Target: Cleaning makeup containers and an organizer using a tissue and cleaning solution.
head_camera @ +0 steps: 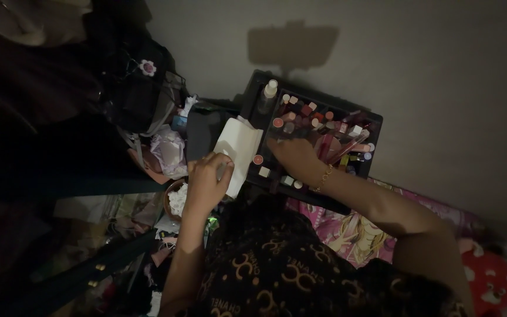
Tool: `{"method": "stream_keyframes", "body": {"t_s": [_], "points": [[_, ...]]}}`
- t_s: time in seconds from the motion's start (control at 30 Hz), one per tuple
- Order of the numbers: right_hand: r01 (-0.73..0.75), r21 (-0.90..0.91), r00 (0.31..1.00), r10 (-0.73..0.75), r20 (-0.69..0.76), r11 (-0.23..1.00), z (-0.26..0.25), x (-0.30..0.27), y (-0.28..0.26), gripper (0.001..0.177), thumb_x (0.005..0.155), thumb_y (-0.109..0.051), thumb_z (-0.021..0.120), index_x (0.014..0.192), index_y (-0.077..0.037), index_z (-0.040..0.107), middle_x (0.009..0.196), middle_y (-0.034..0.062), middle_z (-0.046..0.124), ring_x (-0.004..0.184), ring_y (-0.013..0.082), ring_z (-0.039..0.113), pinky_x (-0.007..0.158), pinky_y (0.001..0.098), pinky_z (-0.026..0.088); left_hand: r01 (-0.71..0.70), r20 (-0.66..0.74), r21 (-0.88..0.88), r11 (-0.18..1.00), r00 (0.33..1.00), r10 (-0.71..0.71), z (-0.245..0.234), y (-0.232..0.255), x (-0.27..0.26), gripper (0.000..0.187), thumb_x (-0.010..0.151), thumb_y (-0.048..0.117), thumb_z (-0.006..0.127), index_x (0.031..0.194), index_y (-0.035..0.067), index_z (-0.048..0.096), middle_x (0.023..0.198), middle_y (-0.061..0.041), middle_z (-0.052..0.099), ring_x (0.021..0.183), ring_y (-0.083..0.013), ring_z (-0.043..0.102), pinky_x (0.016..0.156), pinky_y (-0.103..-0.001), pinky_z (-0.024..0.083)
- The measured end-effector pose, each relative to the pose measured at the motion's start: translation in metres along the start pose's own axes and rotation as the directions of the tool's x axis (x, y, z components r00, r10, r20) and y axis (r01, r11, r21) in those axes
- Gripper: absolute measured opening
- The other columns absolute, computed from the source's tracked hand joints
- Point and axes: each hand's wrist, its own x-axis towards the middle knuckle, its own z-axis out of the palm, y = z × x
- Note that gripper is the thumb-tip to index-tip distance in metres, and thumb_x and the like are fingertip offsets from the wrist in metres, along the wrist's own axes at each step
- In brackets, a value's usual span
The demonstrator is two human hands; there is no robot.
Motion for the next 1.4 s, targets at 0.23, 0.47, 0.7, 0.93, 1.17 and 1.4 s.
{"method": "stream_keyframes", "body": {"t_s": [0.23, 0.47, 0.7, 0.93, 1.17, 1.4], "points": [[-0.067, 0.164, 0.997, 0.072, -0.019, 0.984, -0.031, -0.013, 0.004, 0.027, 0.080, -0.007, 0.063, 0.107, -0.008, 0.060, 0.079, 0.0154, 0.072, 0.069, 0.0363, 0.072, 0.054, 0.0475, 0.053, -0.018, 0.018, -0.006, 1.000, 1.000, 0.018, -0.006, 0.007, 0.015, 0.016, 0.094, 0.019, 0.065, 0.103, 0.009, 0.073, 0.101, -0.009, 0.073, 0.096, -0.0295, 0.066, 0.095, -0.043, 0.038], [-0.165, 0.201, 0.983, 0.179, -0.051, 0.965, -0.033, -0.033, 0.010, 0.021, 0.083, -0.006, 0.060, 0.104, -0.011, 0.061, 0.074, 0.0145, 0.071, 0.066, 0.0360, 0.070, 0.054, 0.0488, 0.051, -0.237, 0.207, 0.017, 0.971, 0.951, 0.228, 0.013, 0.008, 0.065, 0.016, 0.094, 0.018, 0.065, 0.104, 0.014, 0.077, 0.089, -0.010, 0.070, 0.085, -0.0311, 0.068, 0.082, -0.043, 0.049], [-0.142, 0.178, 0.982, 0.162, -0.100, 0.974, -0.037, -0.041, 0.008, 0.007, 0.088, -0.008, 0.058, 0.092, -0.012, 0.061, 0.071, 0.0116, 0.070, 0.061, 0.0324, 0.069, 0.049, 0.0460, 0.048, -0.583, 0.423, 0.358, 0.729, 0.797, 0.431, 0.059, -0.007, 0.101, 0.013, 0.081, 0.020, 0.071, 0.093, 0.018, 0.075, 0.073, -0.007, 0.070, 0.073, -0.0302, 0.070, 0.071, -0.042, 0.052], [-0.147, 0.255, 0.983, 0.170, -0.070, 0.956, -0.038, -0.046, 0.008, 0.005, 0.090, -0.011, 0.058, 0.094, -0.011, 0.060, 0.068, 0.0108, 0.068, 0.058, 0.0326, 0.067, 0.047, 0.0453, 0.047, -0.770, 0.619, 0.472, 0.430, 0.637, 0.460, 0.082, -0.009, 0.114, 0.006, 0.081, 0.020, 0.068, 0.086, 0.018, 0.071, 0.077, -0.002, 0.074, 0.075, -0.0222, 0.075, 0.066, -0.036, 0.052], [-0.133, 0.268, 0.980, 0.167, -0.110, 0.954, -0.034, -0.046, 0.011, 0.003, 0.089, -0.010, 0.058, 0.091, -0.012, 0.058, 0.064, 0.0084, 0.066, 0.055, 0.0302, 0.066, 0.045, 0.0437, 0.046, -0.813, 0.703, 0.495, 0.308, 0.582, 0.409, 0.088, -0.015, 0.117, 0.012, 0.089, 0.017, 0.064, 0.082, 0.023, 0.071, 0.080, 0.000, 0.075, 0.076, -0.0189, 0.075, 0.070, -0.032, 0.050], [-0.114, 0.259, 0.978, 0.154, -0.139, 0.959, -0.040, -0.044, 0.007, 0.002, 0.093, -0.012, 0.058, 0.091, -0.011, 0.059, 0.061, 0.0085, 0.065, 0.051, 0.0287, 0.064, 0.043, 0.0421, 0.045, -0.805, 0.605, 0.476, 0.353, 0.591, 0.533, 0.069, -0.010, 0.114, 0.008, 0.086, 0.015, 0.065, 0.082, 0.020, 0.070, 0.080, 0.001, 0.073, 0.078, -0.0189, 0.073, 0.072, -0.033, 0.051]]}}
